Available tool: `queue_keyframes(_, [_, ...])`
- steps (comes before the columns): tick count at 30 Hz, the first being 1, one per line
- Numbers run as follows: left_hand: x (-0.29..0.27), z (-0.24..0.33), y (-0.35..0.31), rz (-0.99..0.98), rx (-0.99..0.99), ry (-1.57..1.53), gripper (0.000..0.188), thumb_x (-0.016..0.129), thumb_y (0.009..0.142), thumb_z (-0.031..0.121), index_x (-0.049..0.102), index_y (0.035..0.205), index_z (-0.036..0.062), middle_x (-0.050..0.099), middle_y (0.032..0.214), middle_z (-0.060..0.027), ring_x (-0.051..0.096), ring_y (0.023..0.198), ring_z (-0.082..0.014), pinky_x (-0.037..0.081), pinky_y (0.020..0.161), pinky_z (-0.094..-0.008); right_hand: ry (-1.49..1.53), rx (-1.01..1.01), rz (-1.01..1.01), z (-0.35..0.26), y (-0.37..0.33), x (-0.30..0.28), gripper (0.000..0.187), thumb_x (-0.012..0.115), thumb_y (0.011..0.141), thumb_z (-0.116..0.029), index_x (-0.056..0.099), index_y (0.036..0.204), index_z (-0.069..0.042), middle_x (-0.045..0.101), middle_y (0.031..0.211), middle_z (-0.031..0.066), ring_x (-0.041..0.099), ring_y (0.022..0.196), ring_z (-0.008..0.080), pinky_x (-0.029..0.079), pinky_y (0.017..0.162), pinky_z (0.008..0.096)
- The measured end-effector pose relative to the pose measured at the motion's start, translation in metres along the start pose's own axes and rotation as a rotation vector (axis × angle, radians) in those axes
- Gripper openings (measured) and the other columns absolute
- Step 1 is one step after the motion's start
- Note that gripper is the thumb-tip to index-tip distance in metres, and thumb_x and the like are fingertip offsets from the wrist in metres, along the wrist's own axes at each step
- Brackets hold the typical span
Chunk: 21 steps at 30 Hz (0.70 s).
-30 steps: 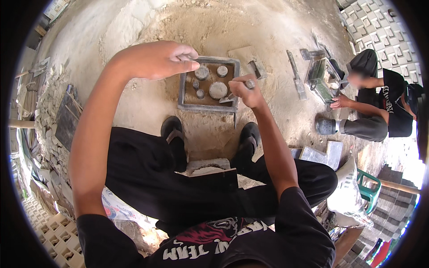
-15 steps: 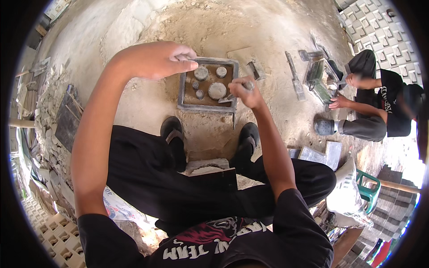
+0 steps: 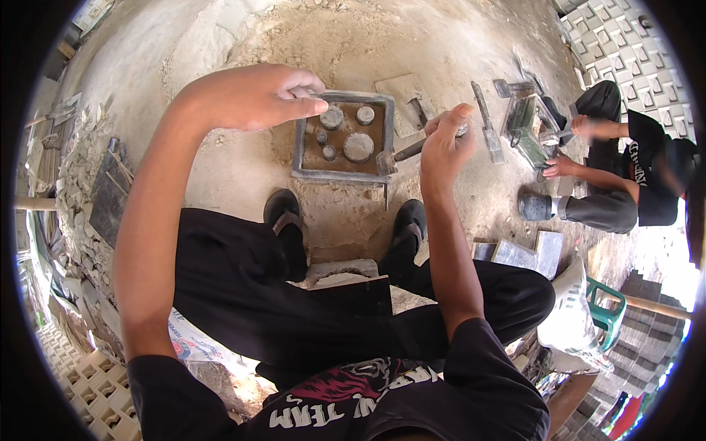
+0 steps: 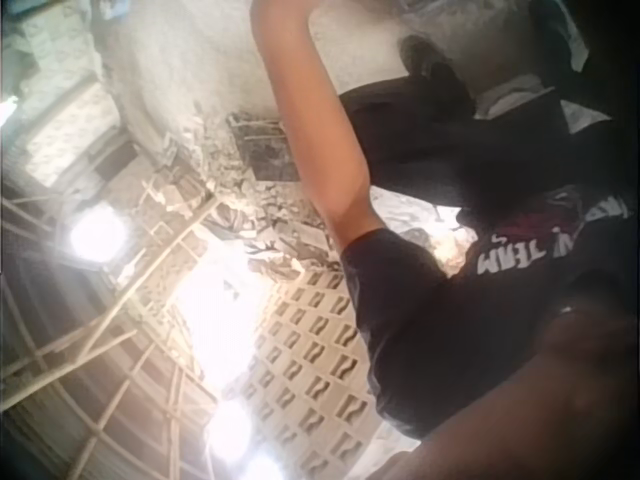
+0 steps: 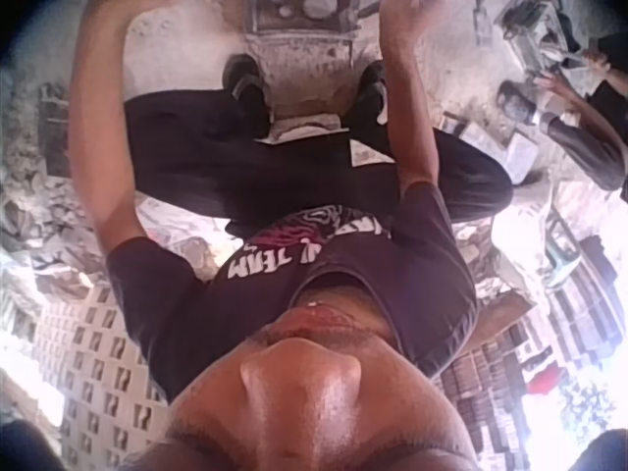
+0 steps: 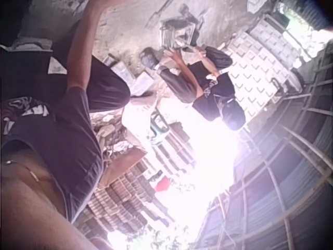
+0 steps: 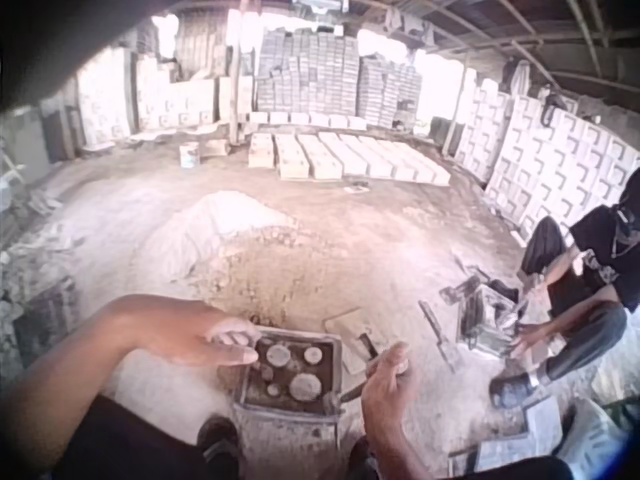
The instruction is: The person prepares a mold by filling it with a mixture and then uses a metal rod to compress and level the material within the circular patterns of the mold.
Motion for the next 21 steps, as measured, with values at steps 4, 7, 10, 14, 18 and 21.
queue_keyframes(4, [0.003,-0.003,0.001,-0.001,0.017,-0.011,0.058,0.050,0.096,0.050,0.051,0.134,0.0063,0.063,0.122,-0.0176,0.063,0.109,-0.0266,0.049,0.091,-0.0371,-0.049,0.044,0.014,-0.005,0.001,0.006,0.055,0.043,0.102,-0.046,0.047,0.065,-0.004,0.043,0.056,-0.0022,0.039,0.052,0.0067,0.030,0.048,0.0255])
queue_keyframes(7, [0.002,-0.002,0.001,0.001,0.006,0.003,0.058,0.050,0.096,0.050,0.051,0.135,0.0063,0.063,0.122,-0.0173,0.064,0.107,-0.0263,0.049,0.091,-0.0372,-0.102,-0.008,0.024,0.000,0.006,0.010,0.060,0.042,0.100,-0.053,0.048,0.066,-0.004,0.047,0.057,-0.0002,0.041,0.054,0.0080,0.032,0.051,0.0252])
queue_keyframes(10, [0.001,-0.004,0.003,-0.010,0.003,-0.015,0.059,0.050,0.096,0.050,0.049,0.136,0.0067,0.063,0.122,-0.0165,0.063,0.107,-0.0256,0.049,0.090,-0.0375,-0.104,-0.054,0.052,0.007,0.011,0.012,0.055,0.045,0.100,-0.048,0.048,0.067,-0.004,0.045,0.057,-0.0022,0.039,0.054,0.0062,0.030,0.049,0.0251])
queue_keyframes(14, [0.000,-0.008,0.005,-0.035,0.006,-0.036,0.061,0.051,0.096,0.051,0.046,0.139,0.0075,0.063,0.122,-0.0151,0.062,0.108,-0.0249,0.049,0.089,-0.0373,0.019,0.029,0.047,0.000,0.010,0.016,0.048,0.050,0.101,-0.038,0.047,0.068,-0.004,0.040,0.057,-0.0054,0.034,0.055,0.0038,0.026,0.048,0.0255])
queue_keyframes(18, [-0.004,-0.001,0.004,-0.023,-0.064,-0.033,0.061,0.051,0.096,0.050,0.045,0.140,0.0077,0.062,0.123,-0.0147,0.062,0.108,-0.0245,0.050,0.087,-0.0362,0.017,0.029,0.076,0.023,0.008,0.019,0.046,0.052,0.101,-0.037,0.048,0.068,-0.005,0.041,0.057,-0.0051,0.034,0.055,0.0044,0.028,0.048,0.0257])
queue_keyframes(21, [-0.002,0.000,0.009,-0.023,-0.036,-0.047,0.061,0.052,0.096,0.049,0.044,0.140,0.0076,0.062,0.124,-0.0145,0.062,0.108,-0.0242,0.052,0.081,-0.0346,-0.113,0.236,-0.108,0.090,-0.005,0.021,0.044,0.053,0.100,-0.034,0.048,0.067,-0.006,0.041,0.057,-0.0051,0.035,0.054,0.0053,0.028,0.049,0.0258])
Point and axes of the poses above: each hand's wrist, its own y-axis towards the middle knuckle, its own x-axis out of the palm, z = x × y, the point moved 4 cm from there along y, towards the middle knuckle
